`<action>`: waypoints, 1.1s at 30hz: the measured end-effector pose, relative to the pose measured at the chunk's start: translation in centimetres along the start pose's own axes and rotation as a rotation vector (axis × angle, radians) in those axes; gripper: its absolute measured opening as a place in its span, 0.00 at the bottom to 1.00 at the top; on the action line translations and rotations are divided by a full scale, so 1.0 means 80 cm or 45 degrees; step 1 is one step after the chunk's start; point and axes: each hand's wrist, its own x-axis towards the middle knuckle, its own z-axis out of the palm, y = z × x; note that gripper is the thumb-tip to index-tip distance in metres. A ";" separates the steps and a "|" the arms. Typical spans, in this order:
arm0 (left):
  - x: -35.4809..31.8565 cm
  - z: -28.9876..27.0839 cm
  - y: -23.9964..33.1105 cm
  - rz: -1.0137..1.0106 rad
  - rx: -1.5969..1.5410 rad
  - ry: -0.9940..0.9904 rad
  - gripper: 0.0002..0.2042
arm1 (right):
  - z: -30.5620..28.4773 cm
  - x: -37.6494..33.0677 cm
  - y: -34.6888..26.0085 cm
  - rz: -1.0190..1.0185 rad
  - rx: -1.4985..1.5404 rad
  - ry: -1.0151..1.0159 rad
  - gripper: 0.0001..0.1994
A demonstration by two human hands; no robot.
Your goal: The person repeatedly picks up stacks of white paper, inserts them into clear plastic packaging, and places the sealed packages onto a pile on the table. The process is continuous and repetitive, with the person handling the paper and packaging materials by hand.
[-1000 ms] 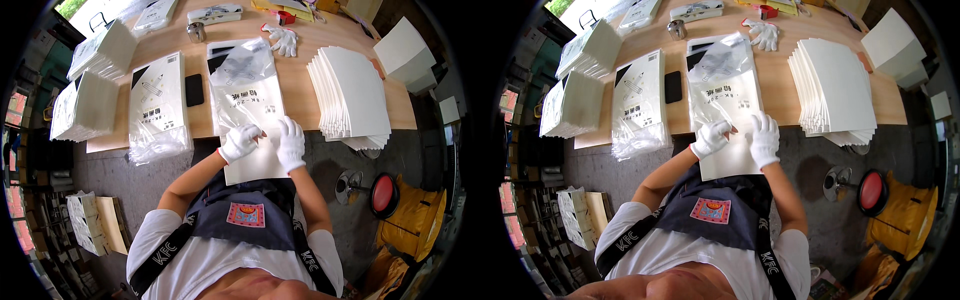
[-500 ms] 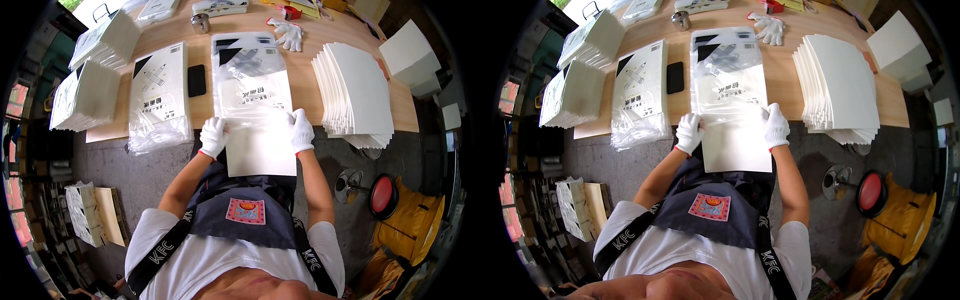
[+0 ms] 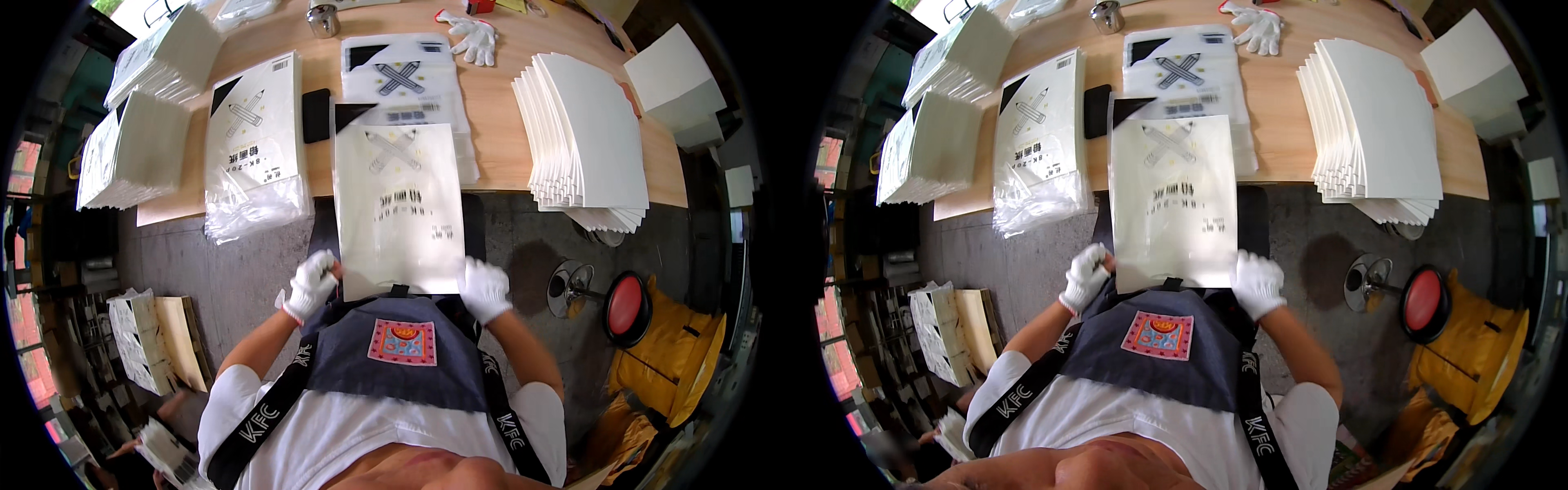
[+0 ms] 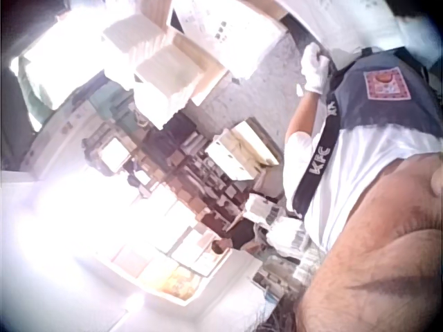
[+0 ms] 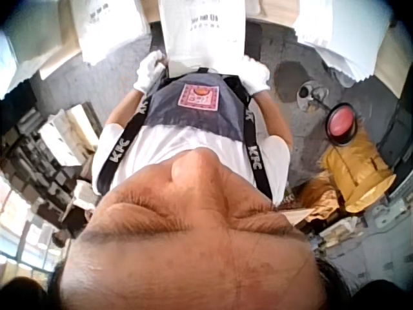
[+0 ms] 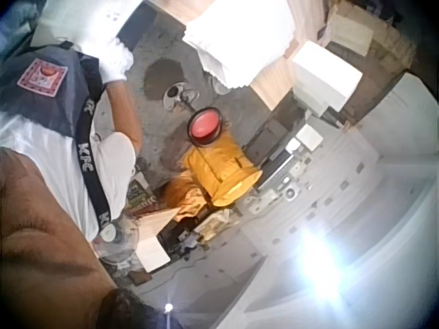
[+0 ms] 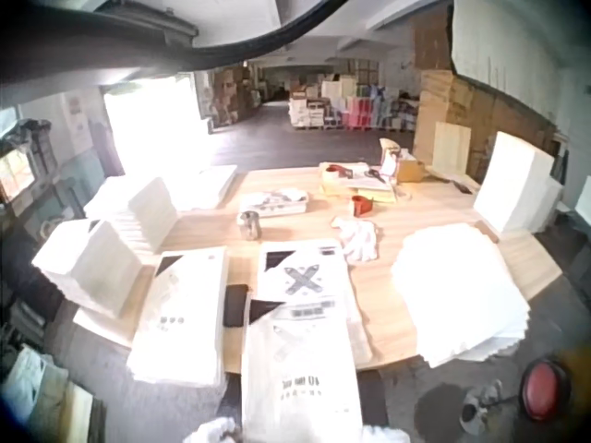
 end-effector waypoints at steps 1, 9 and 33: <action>-0.025 -0.001 -0.004 -0.011 -0.038 -0.073 0.07 | 0.003 -0.028 -0.006 -0.112 -0.174 0.016 0.10; -0.027 0.007 0.006 0.450 0.204 -0.511 0.09 | -0.011 -0.057 -0.044 -0.582 0.070 0.152 0.12; 0.127 -0.021 0.027 0.099 -0.284 0.365 0.07 | 0.109 0.163 -0.032 0.543 2.325 -0.474 0.19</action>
